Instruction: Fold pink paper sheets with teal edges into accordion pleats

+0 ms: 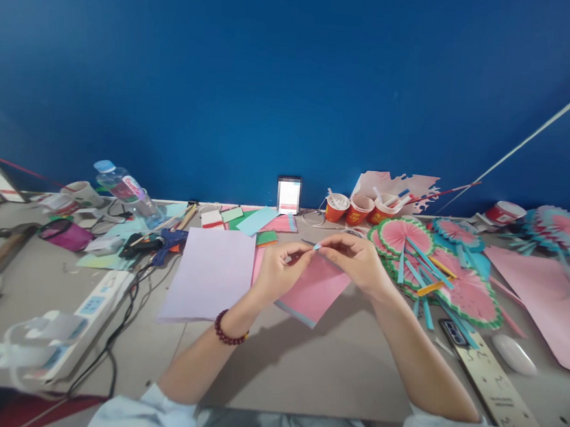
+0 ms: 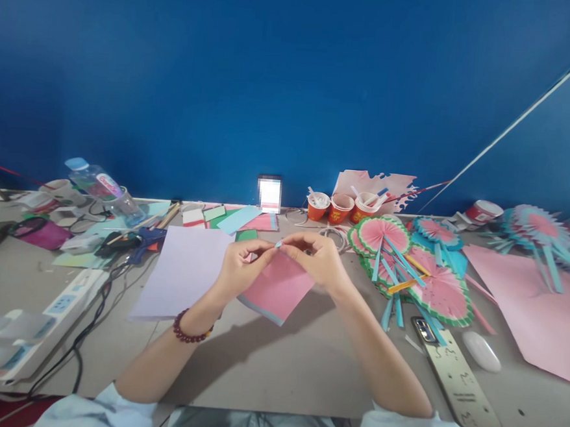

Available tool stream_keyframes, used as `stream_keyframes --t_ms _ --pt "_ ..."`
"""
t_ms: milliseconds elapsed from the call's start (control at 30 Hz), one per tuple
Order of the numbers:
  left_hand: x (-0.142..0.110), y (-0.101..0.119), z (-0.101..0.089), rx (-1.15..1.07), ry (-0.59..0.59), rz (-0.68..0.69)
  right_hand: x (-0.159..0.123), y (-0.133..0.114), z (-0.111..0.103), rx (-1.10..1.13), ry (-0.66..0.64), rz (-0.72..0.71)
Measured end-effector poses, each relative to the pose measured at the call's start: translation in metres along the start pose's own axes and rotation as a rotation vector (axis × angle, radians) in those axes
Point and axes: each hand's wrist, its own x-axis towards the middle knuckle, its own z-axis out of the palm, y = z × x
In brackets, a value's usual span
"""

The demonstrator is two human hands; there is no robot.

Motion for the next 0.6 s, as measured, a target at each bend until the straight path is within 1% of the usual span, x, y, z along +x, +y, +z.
stream_keyframes --t_ms 133,300,500,600 --pt "-0.0012 0.0011 0.0007 0.047 0.016 0.055 0.0010 -0.0012 -0.0006 0.004 -0.036 -0.003" --pt "-0.0027 0.0019 0.0006 0.105 0.025 0.102 0.0024 -0.0005 0.0004 0.011 -0.008 -0.075" --pt "-0.0029 0.0020 -0.0004 0.079 0.025 0.097 0.0026 0.0031 0.0009 0.061 -0.006 -0.124" --pt "-0.0019 0.0028 -0.0003 0.046 0.004 0.056 0.0028 0.0042 0.0010 0.058 -0.002 -0.127"
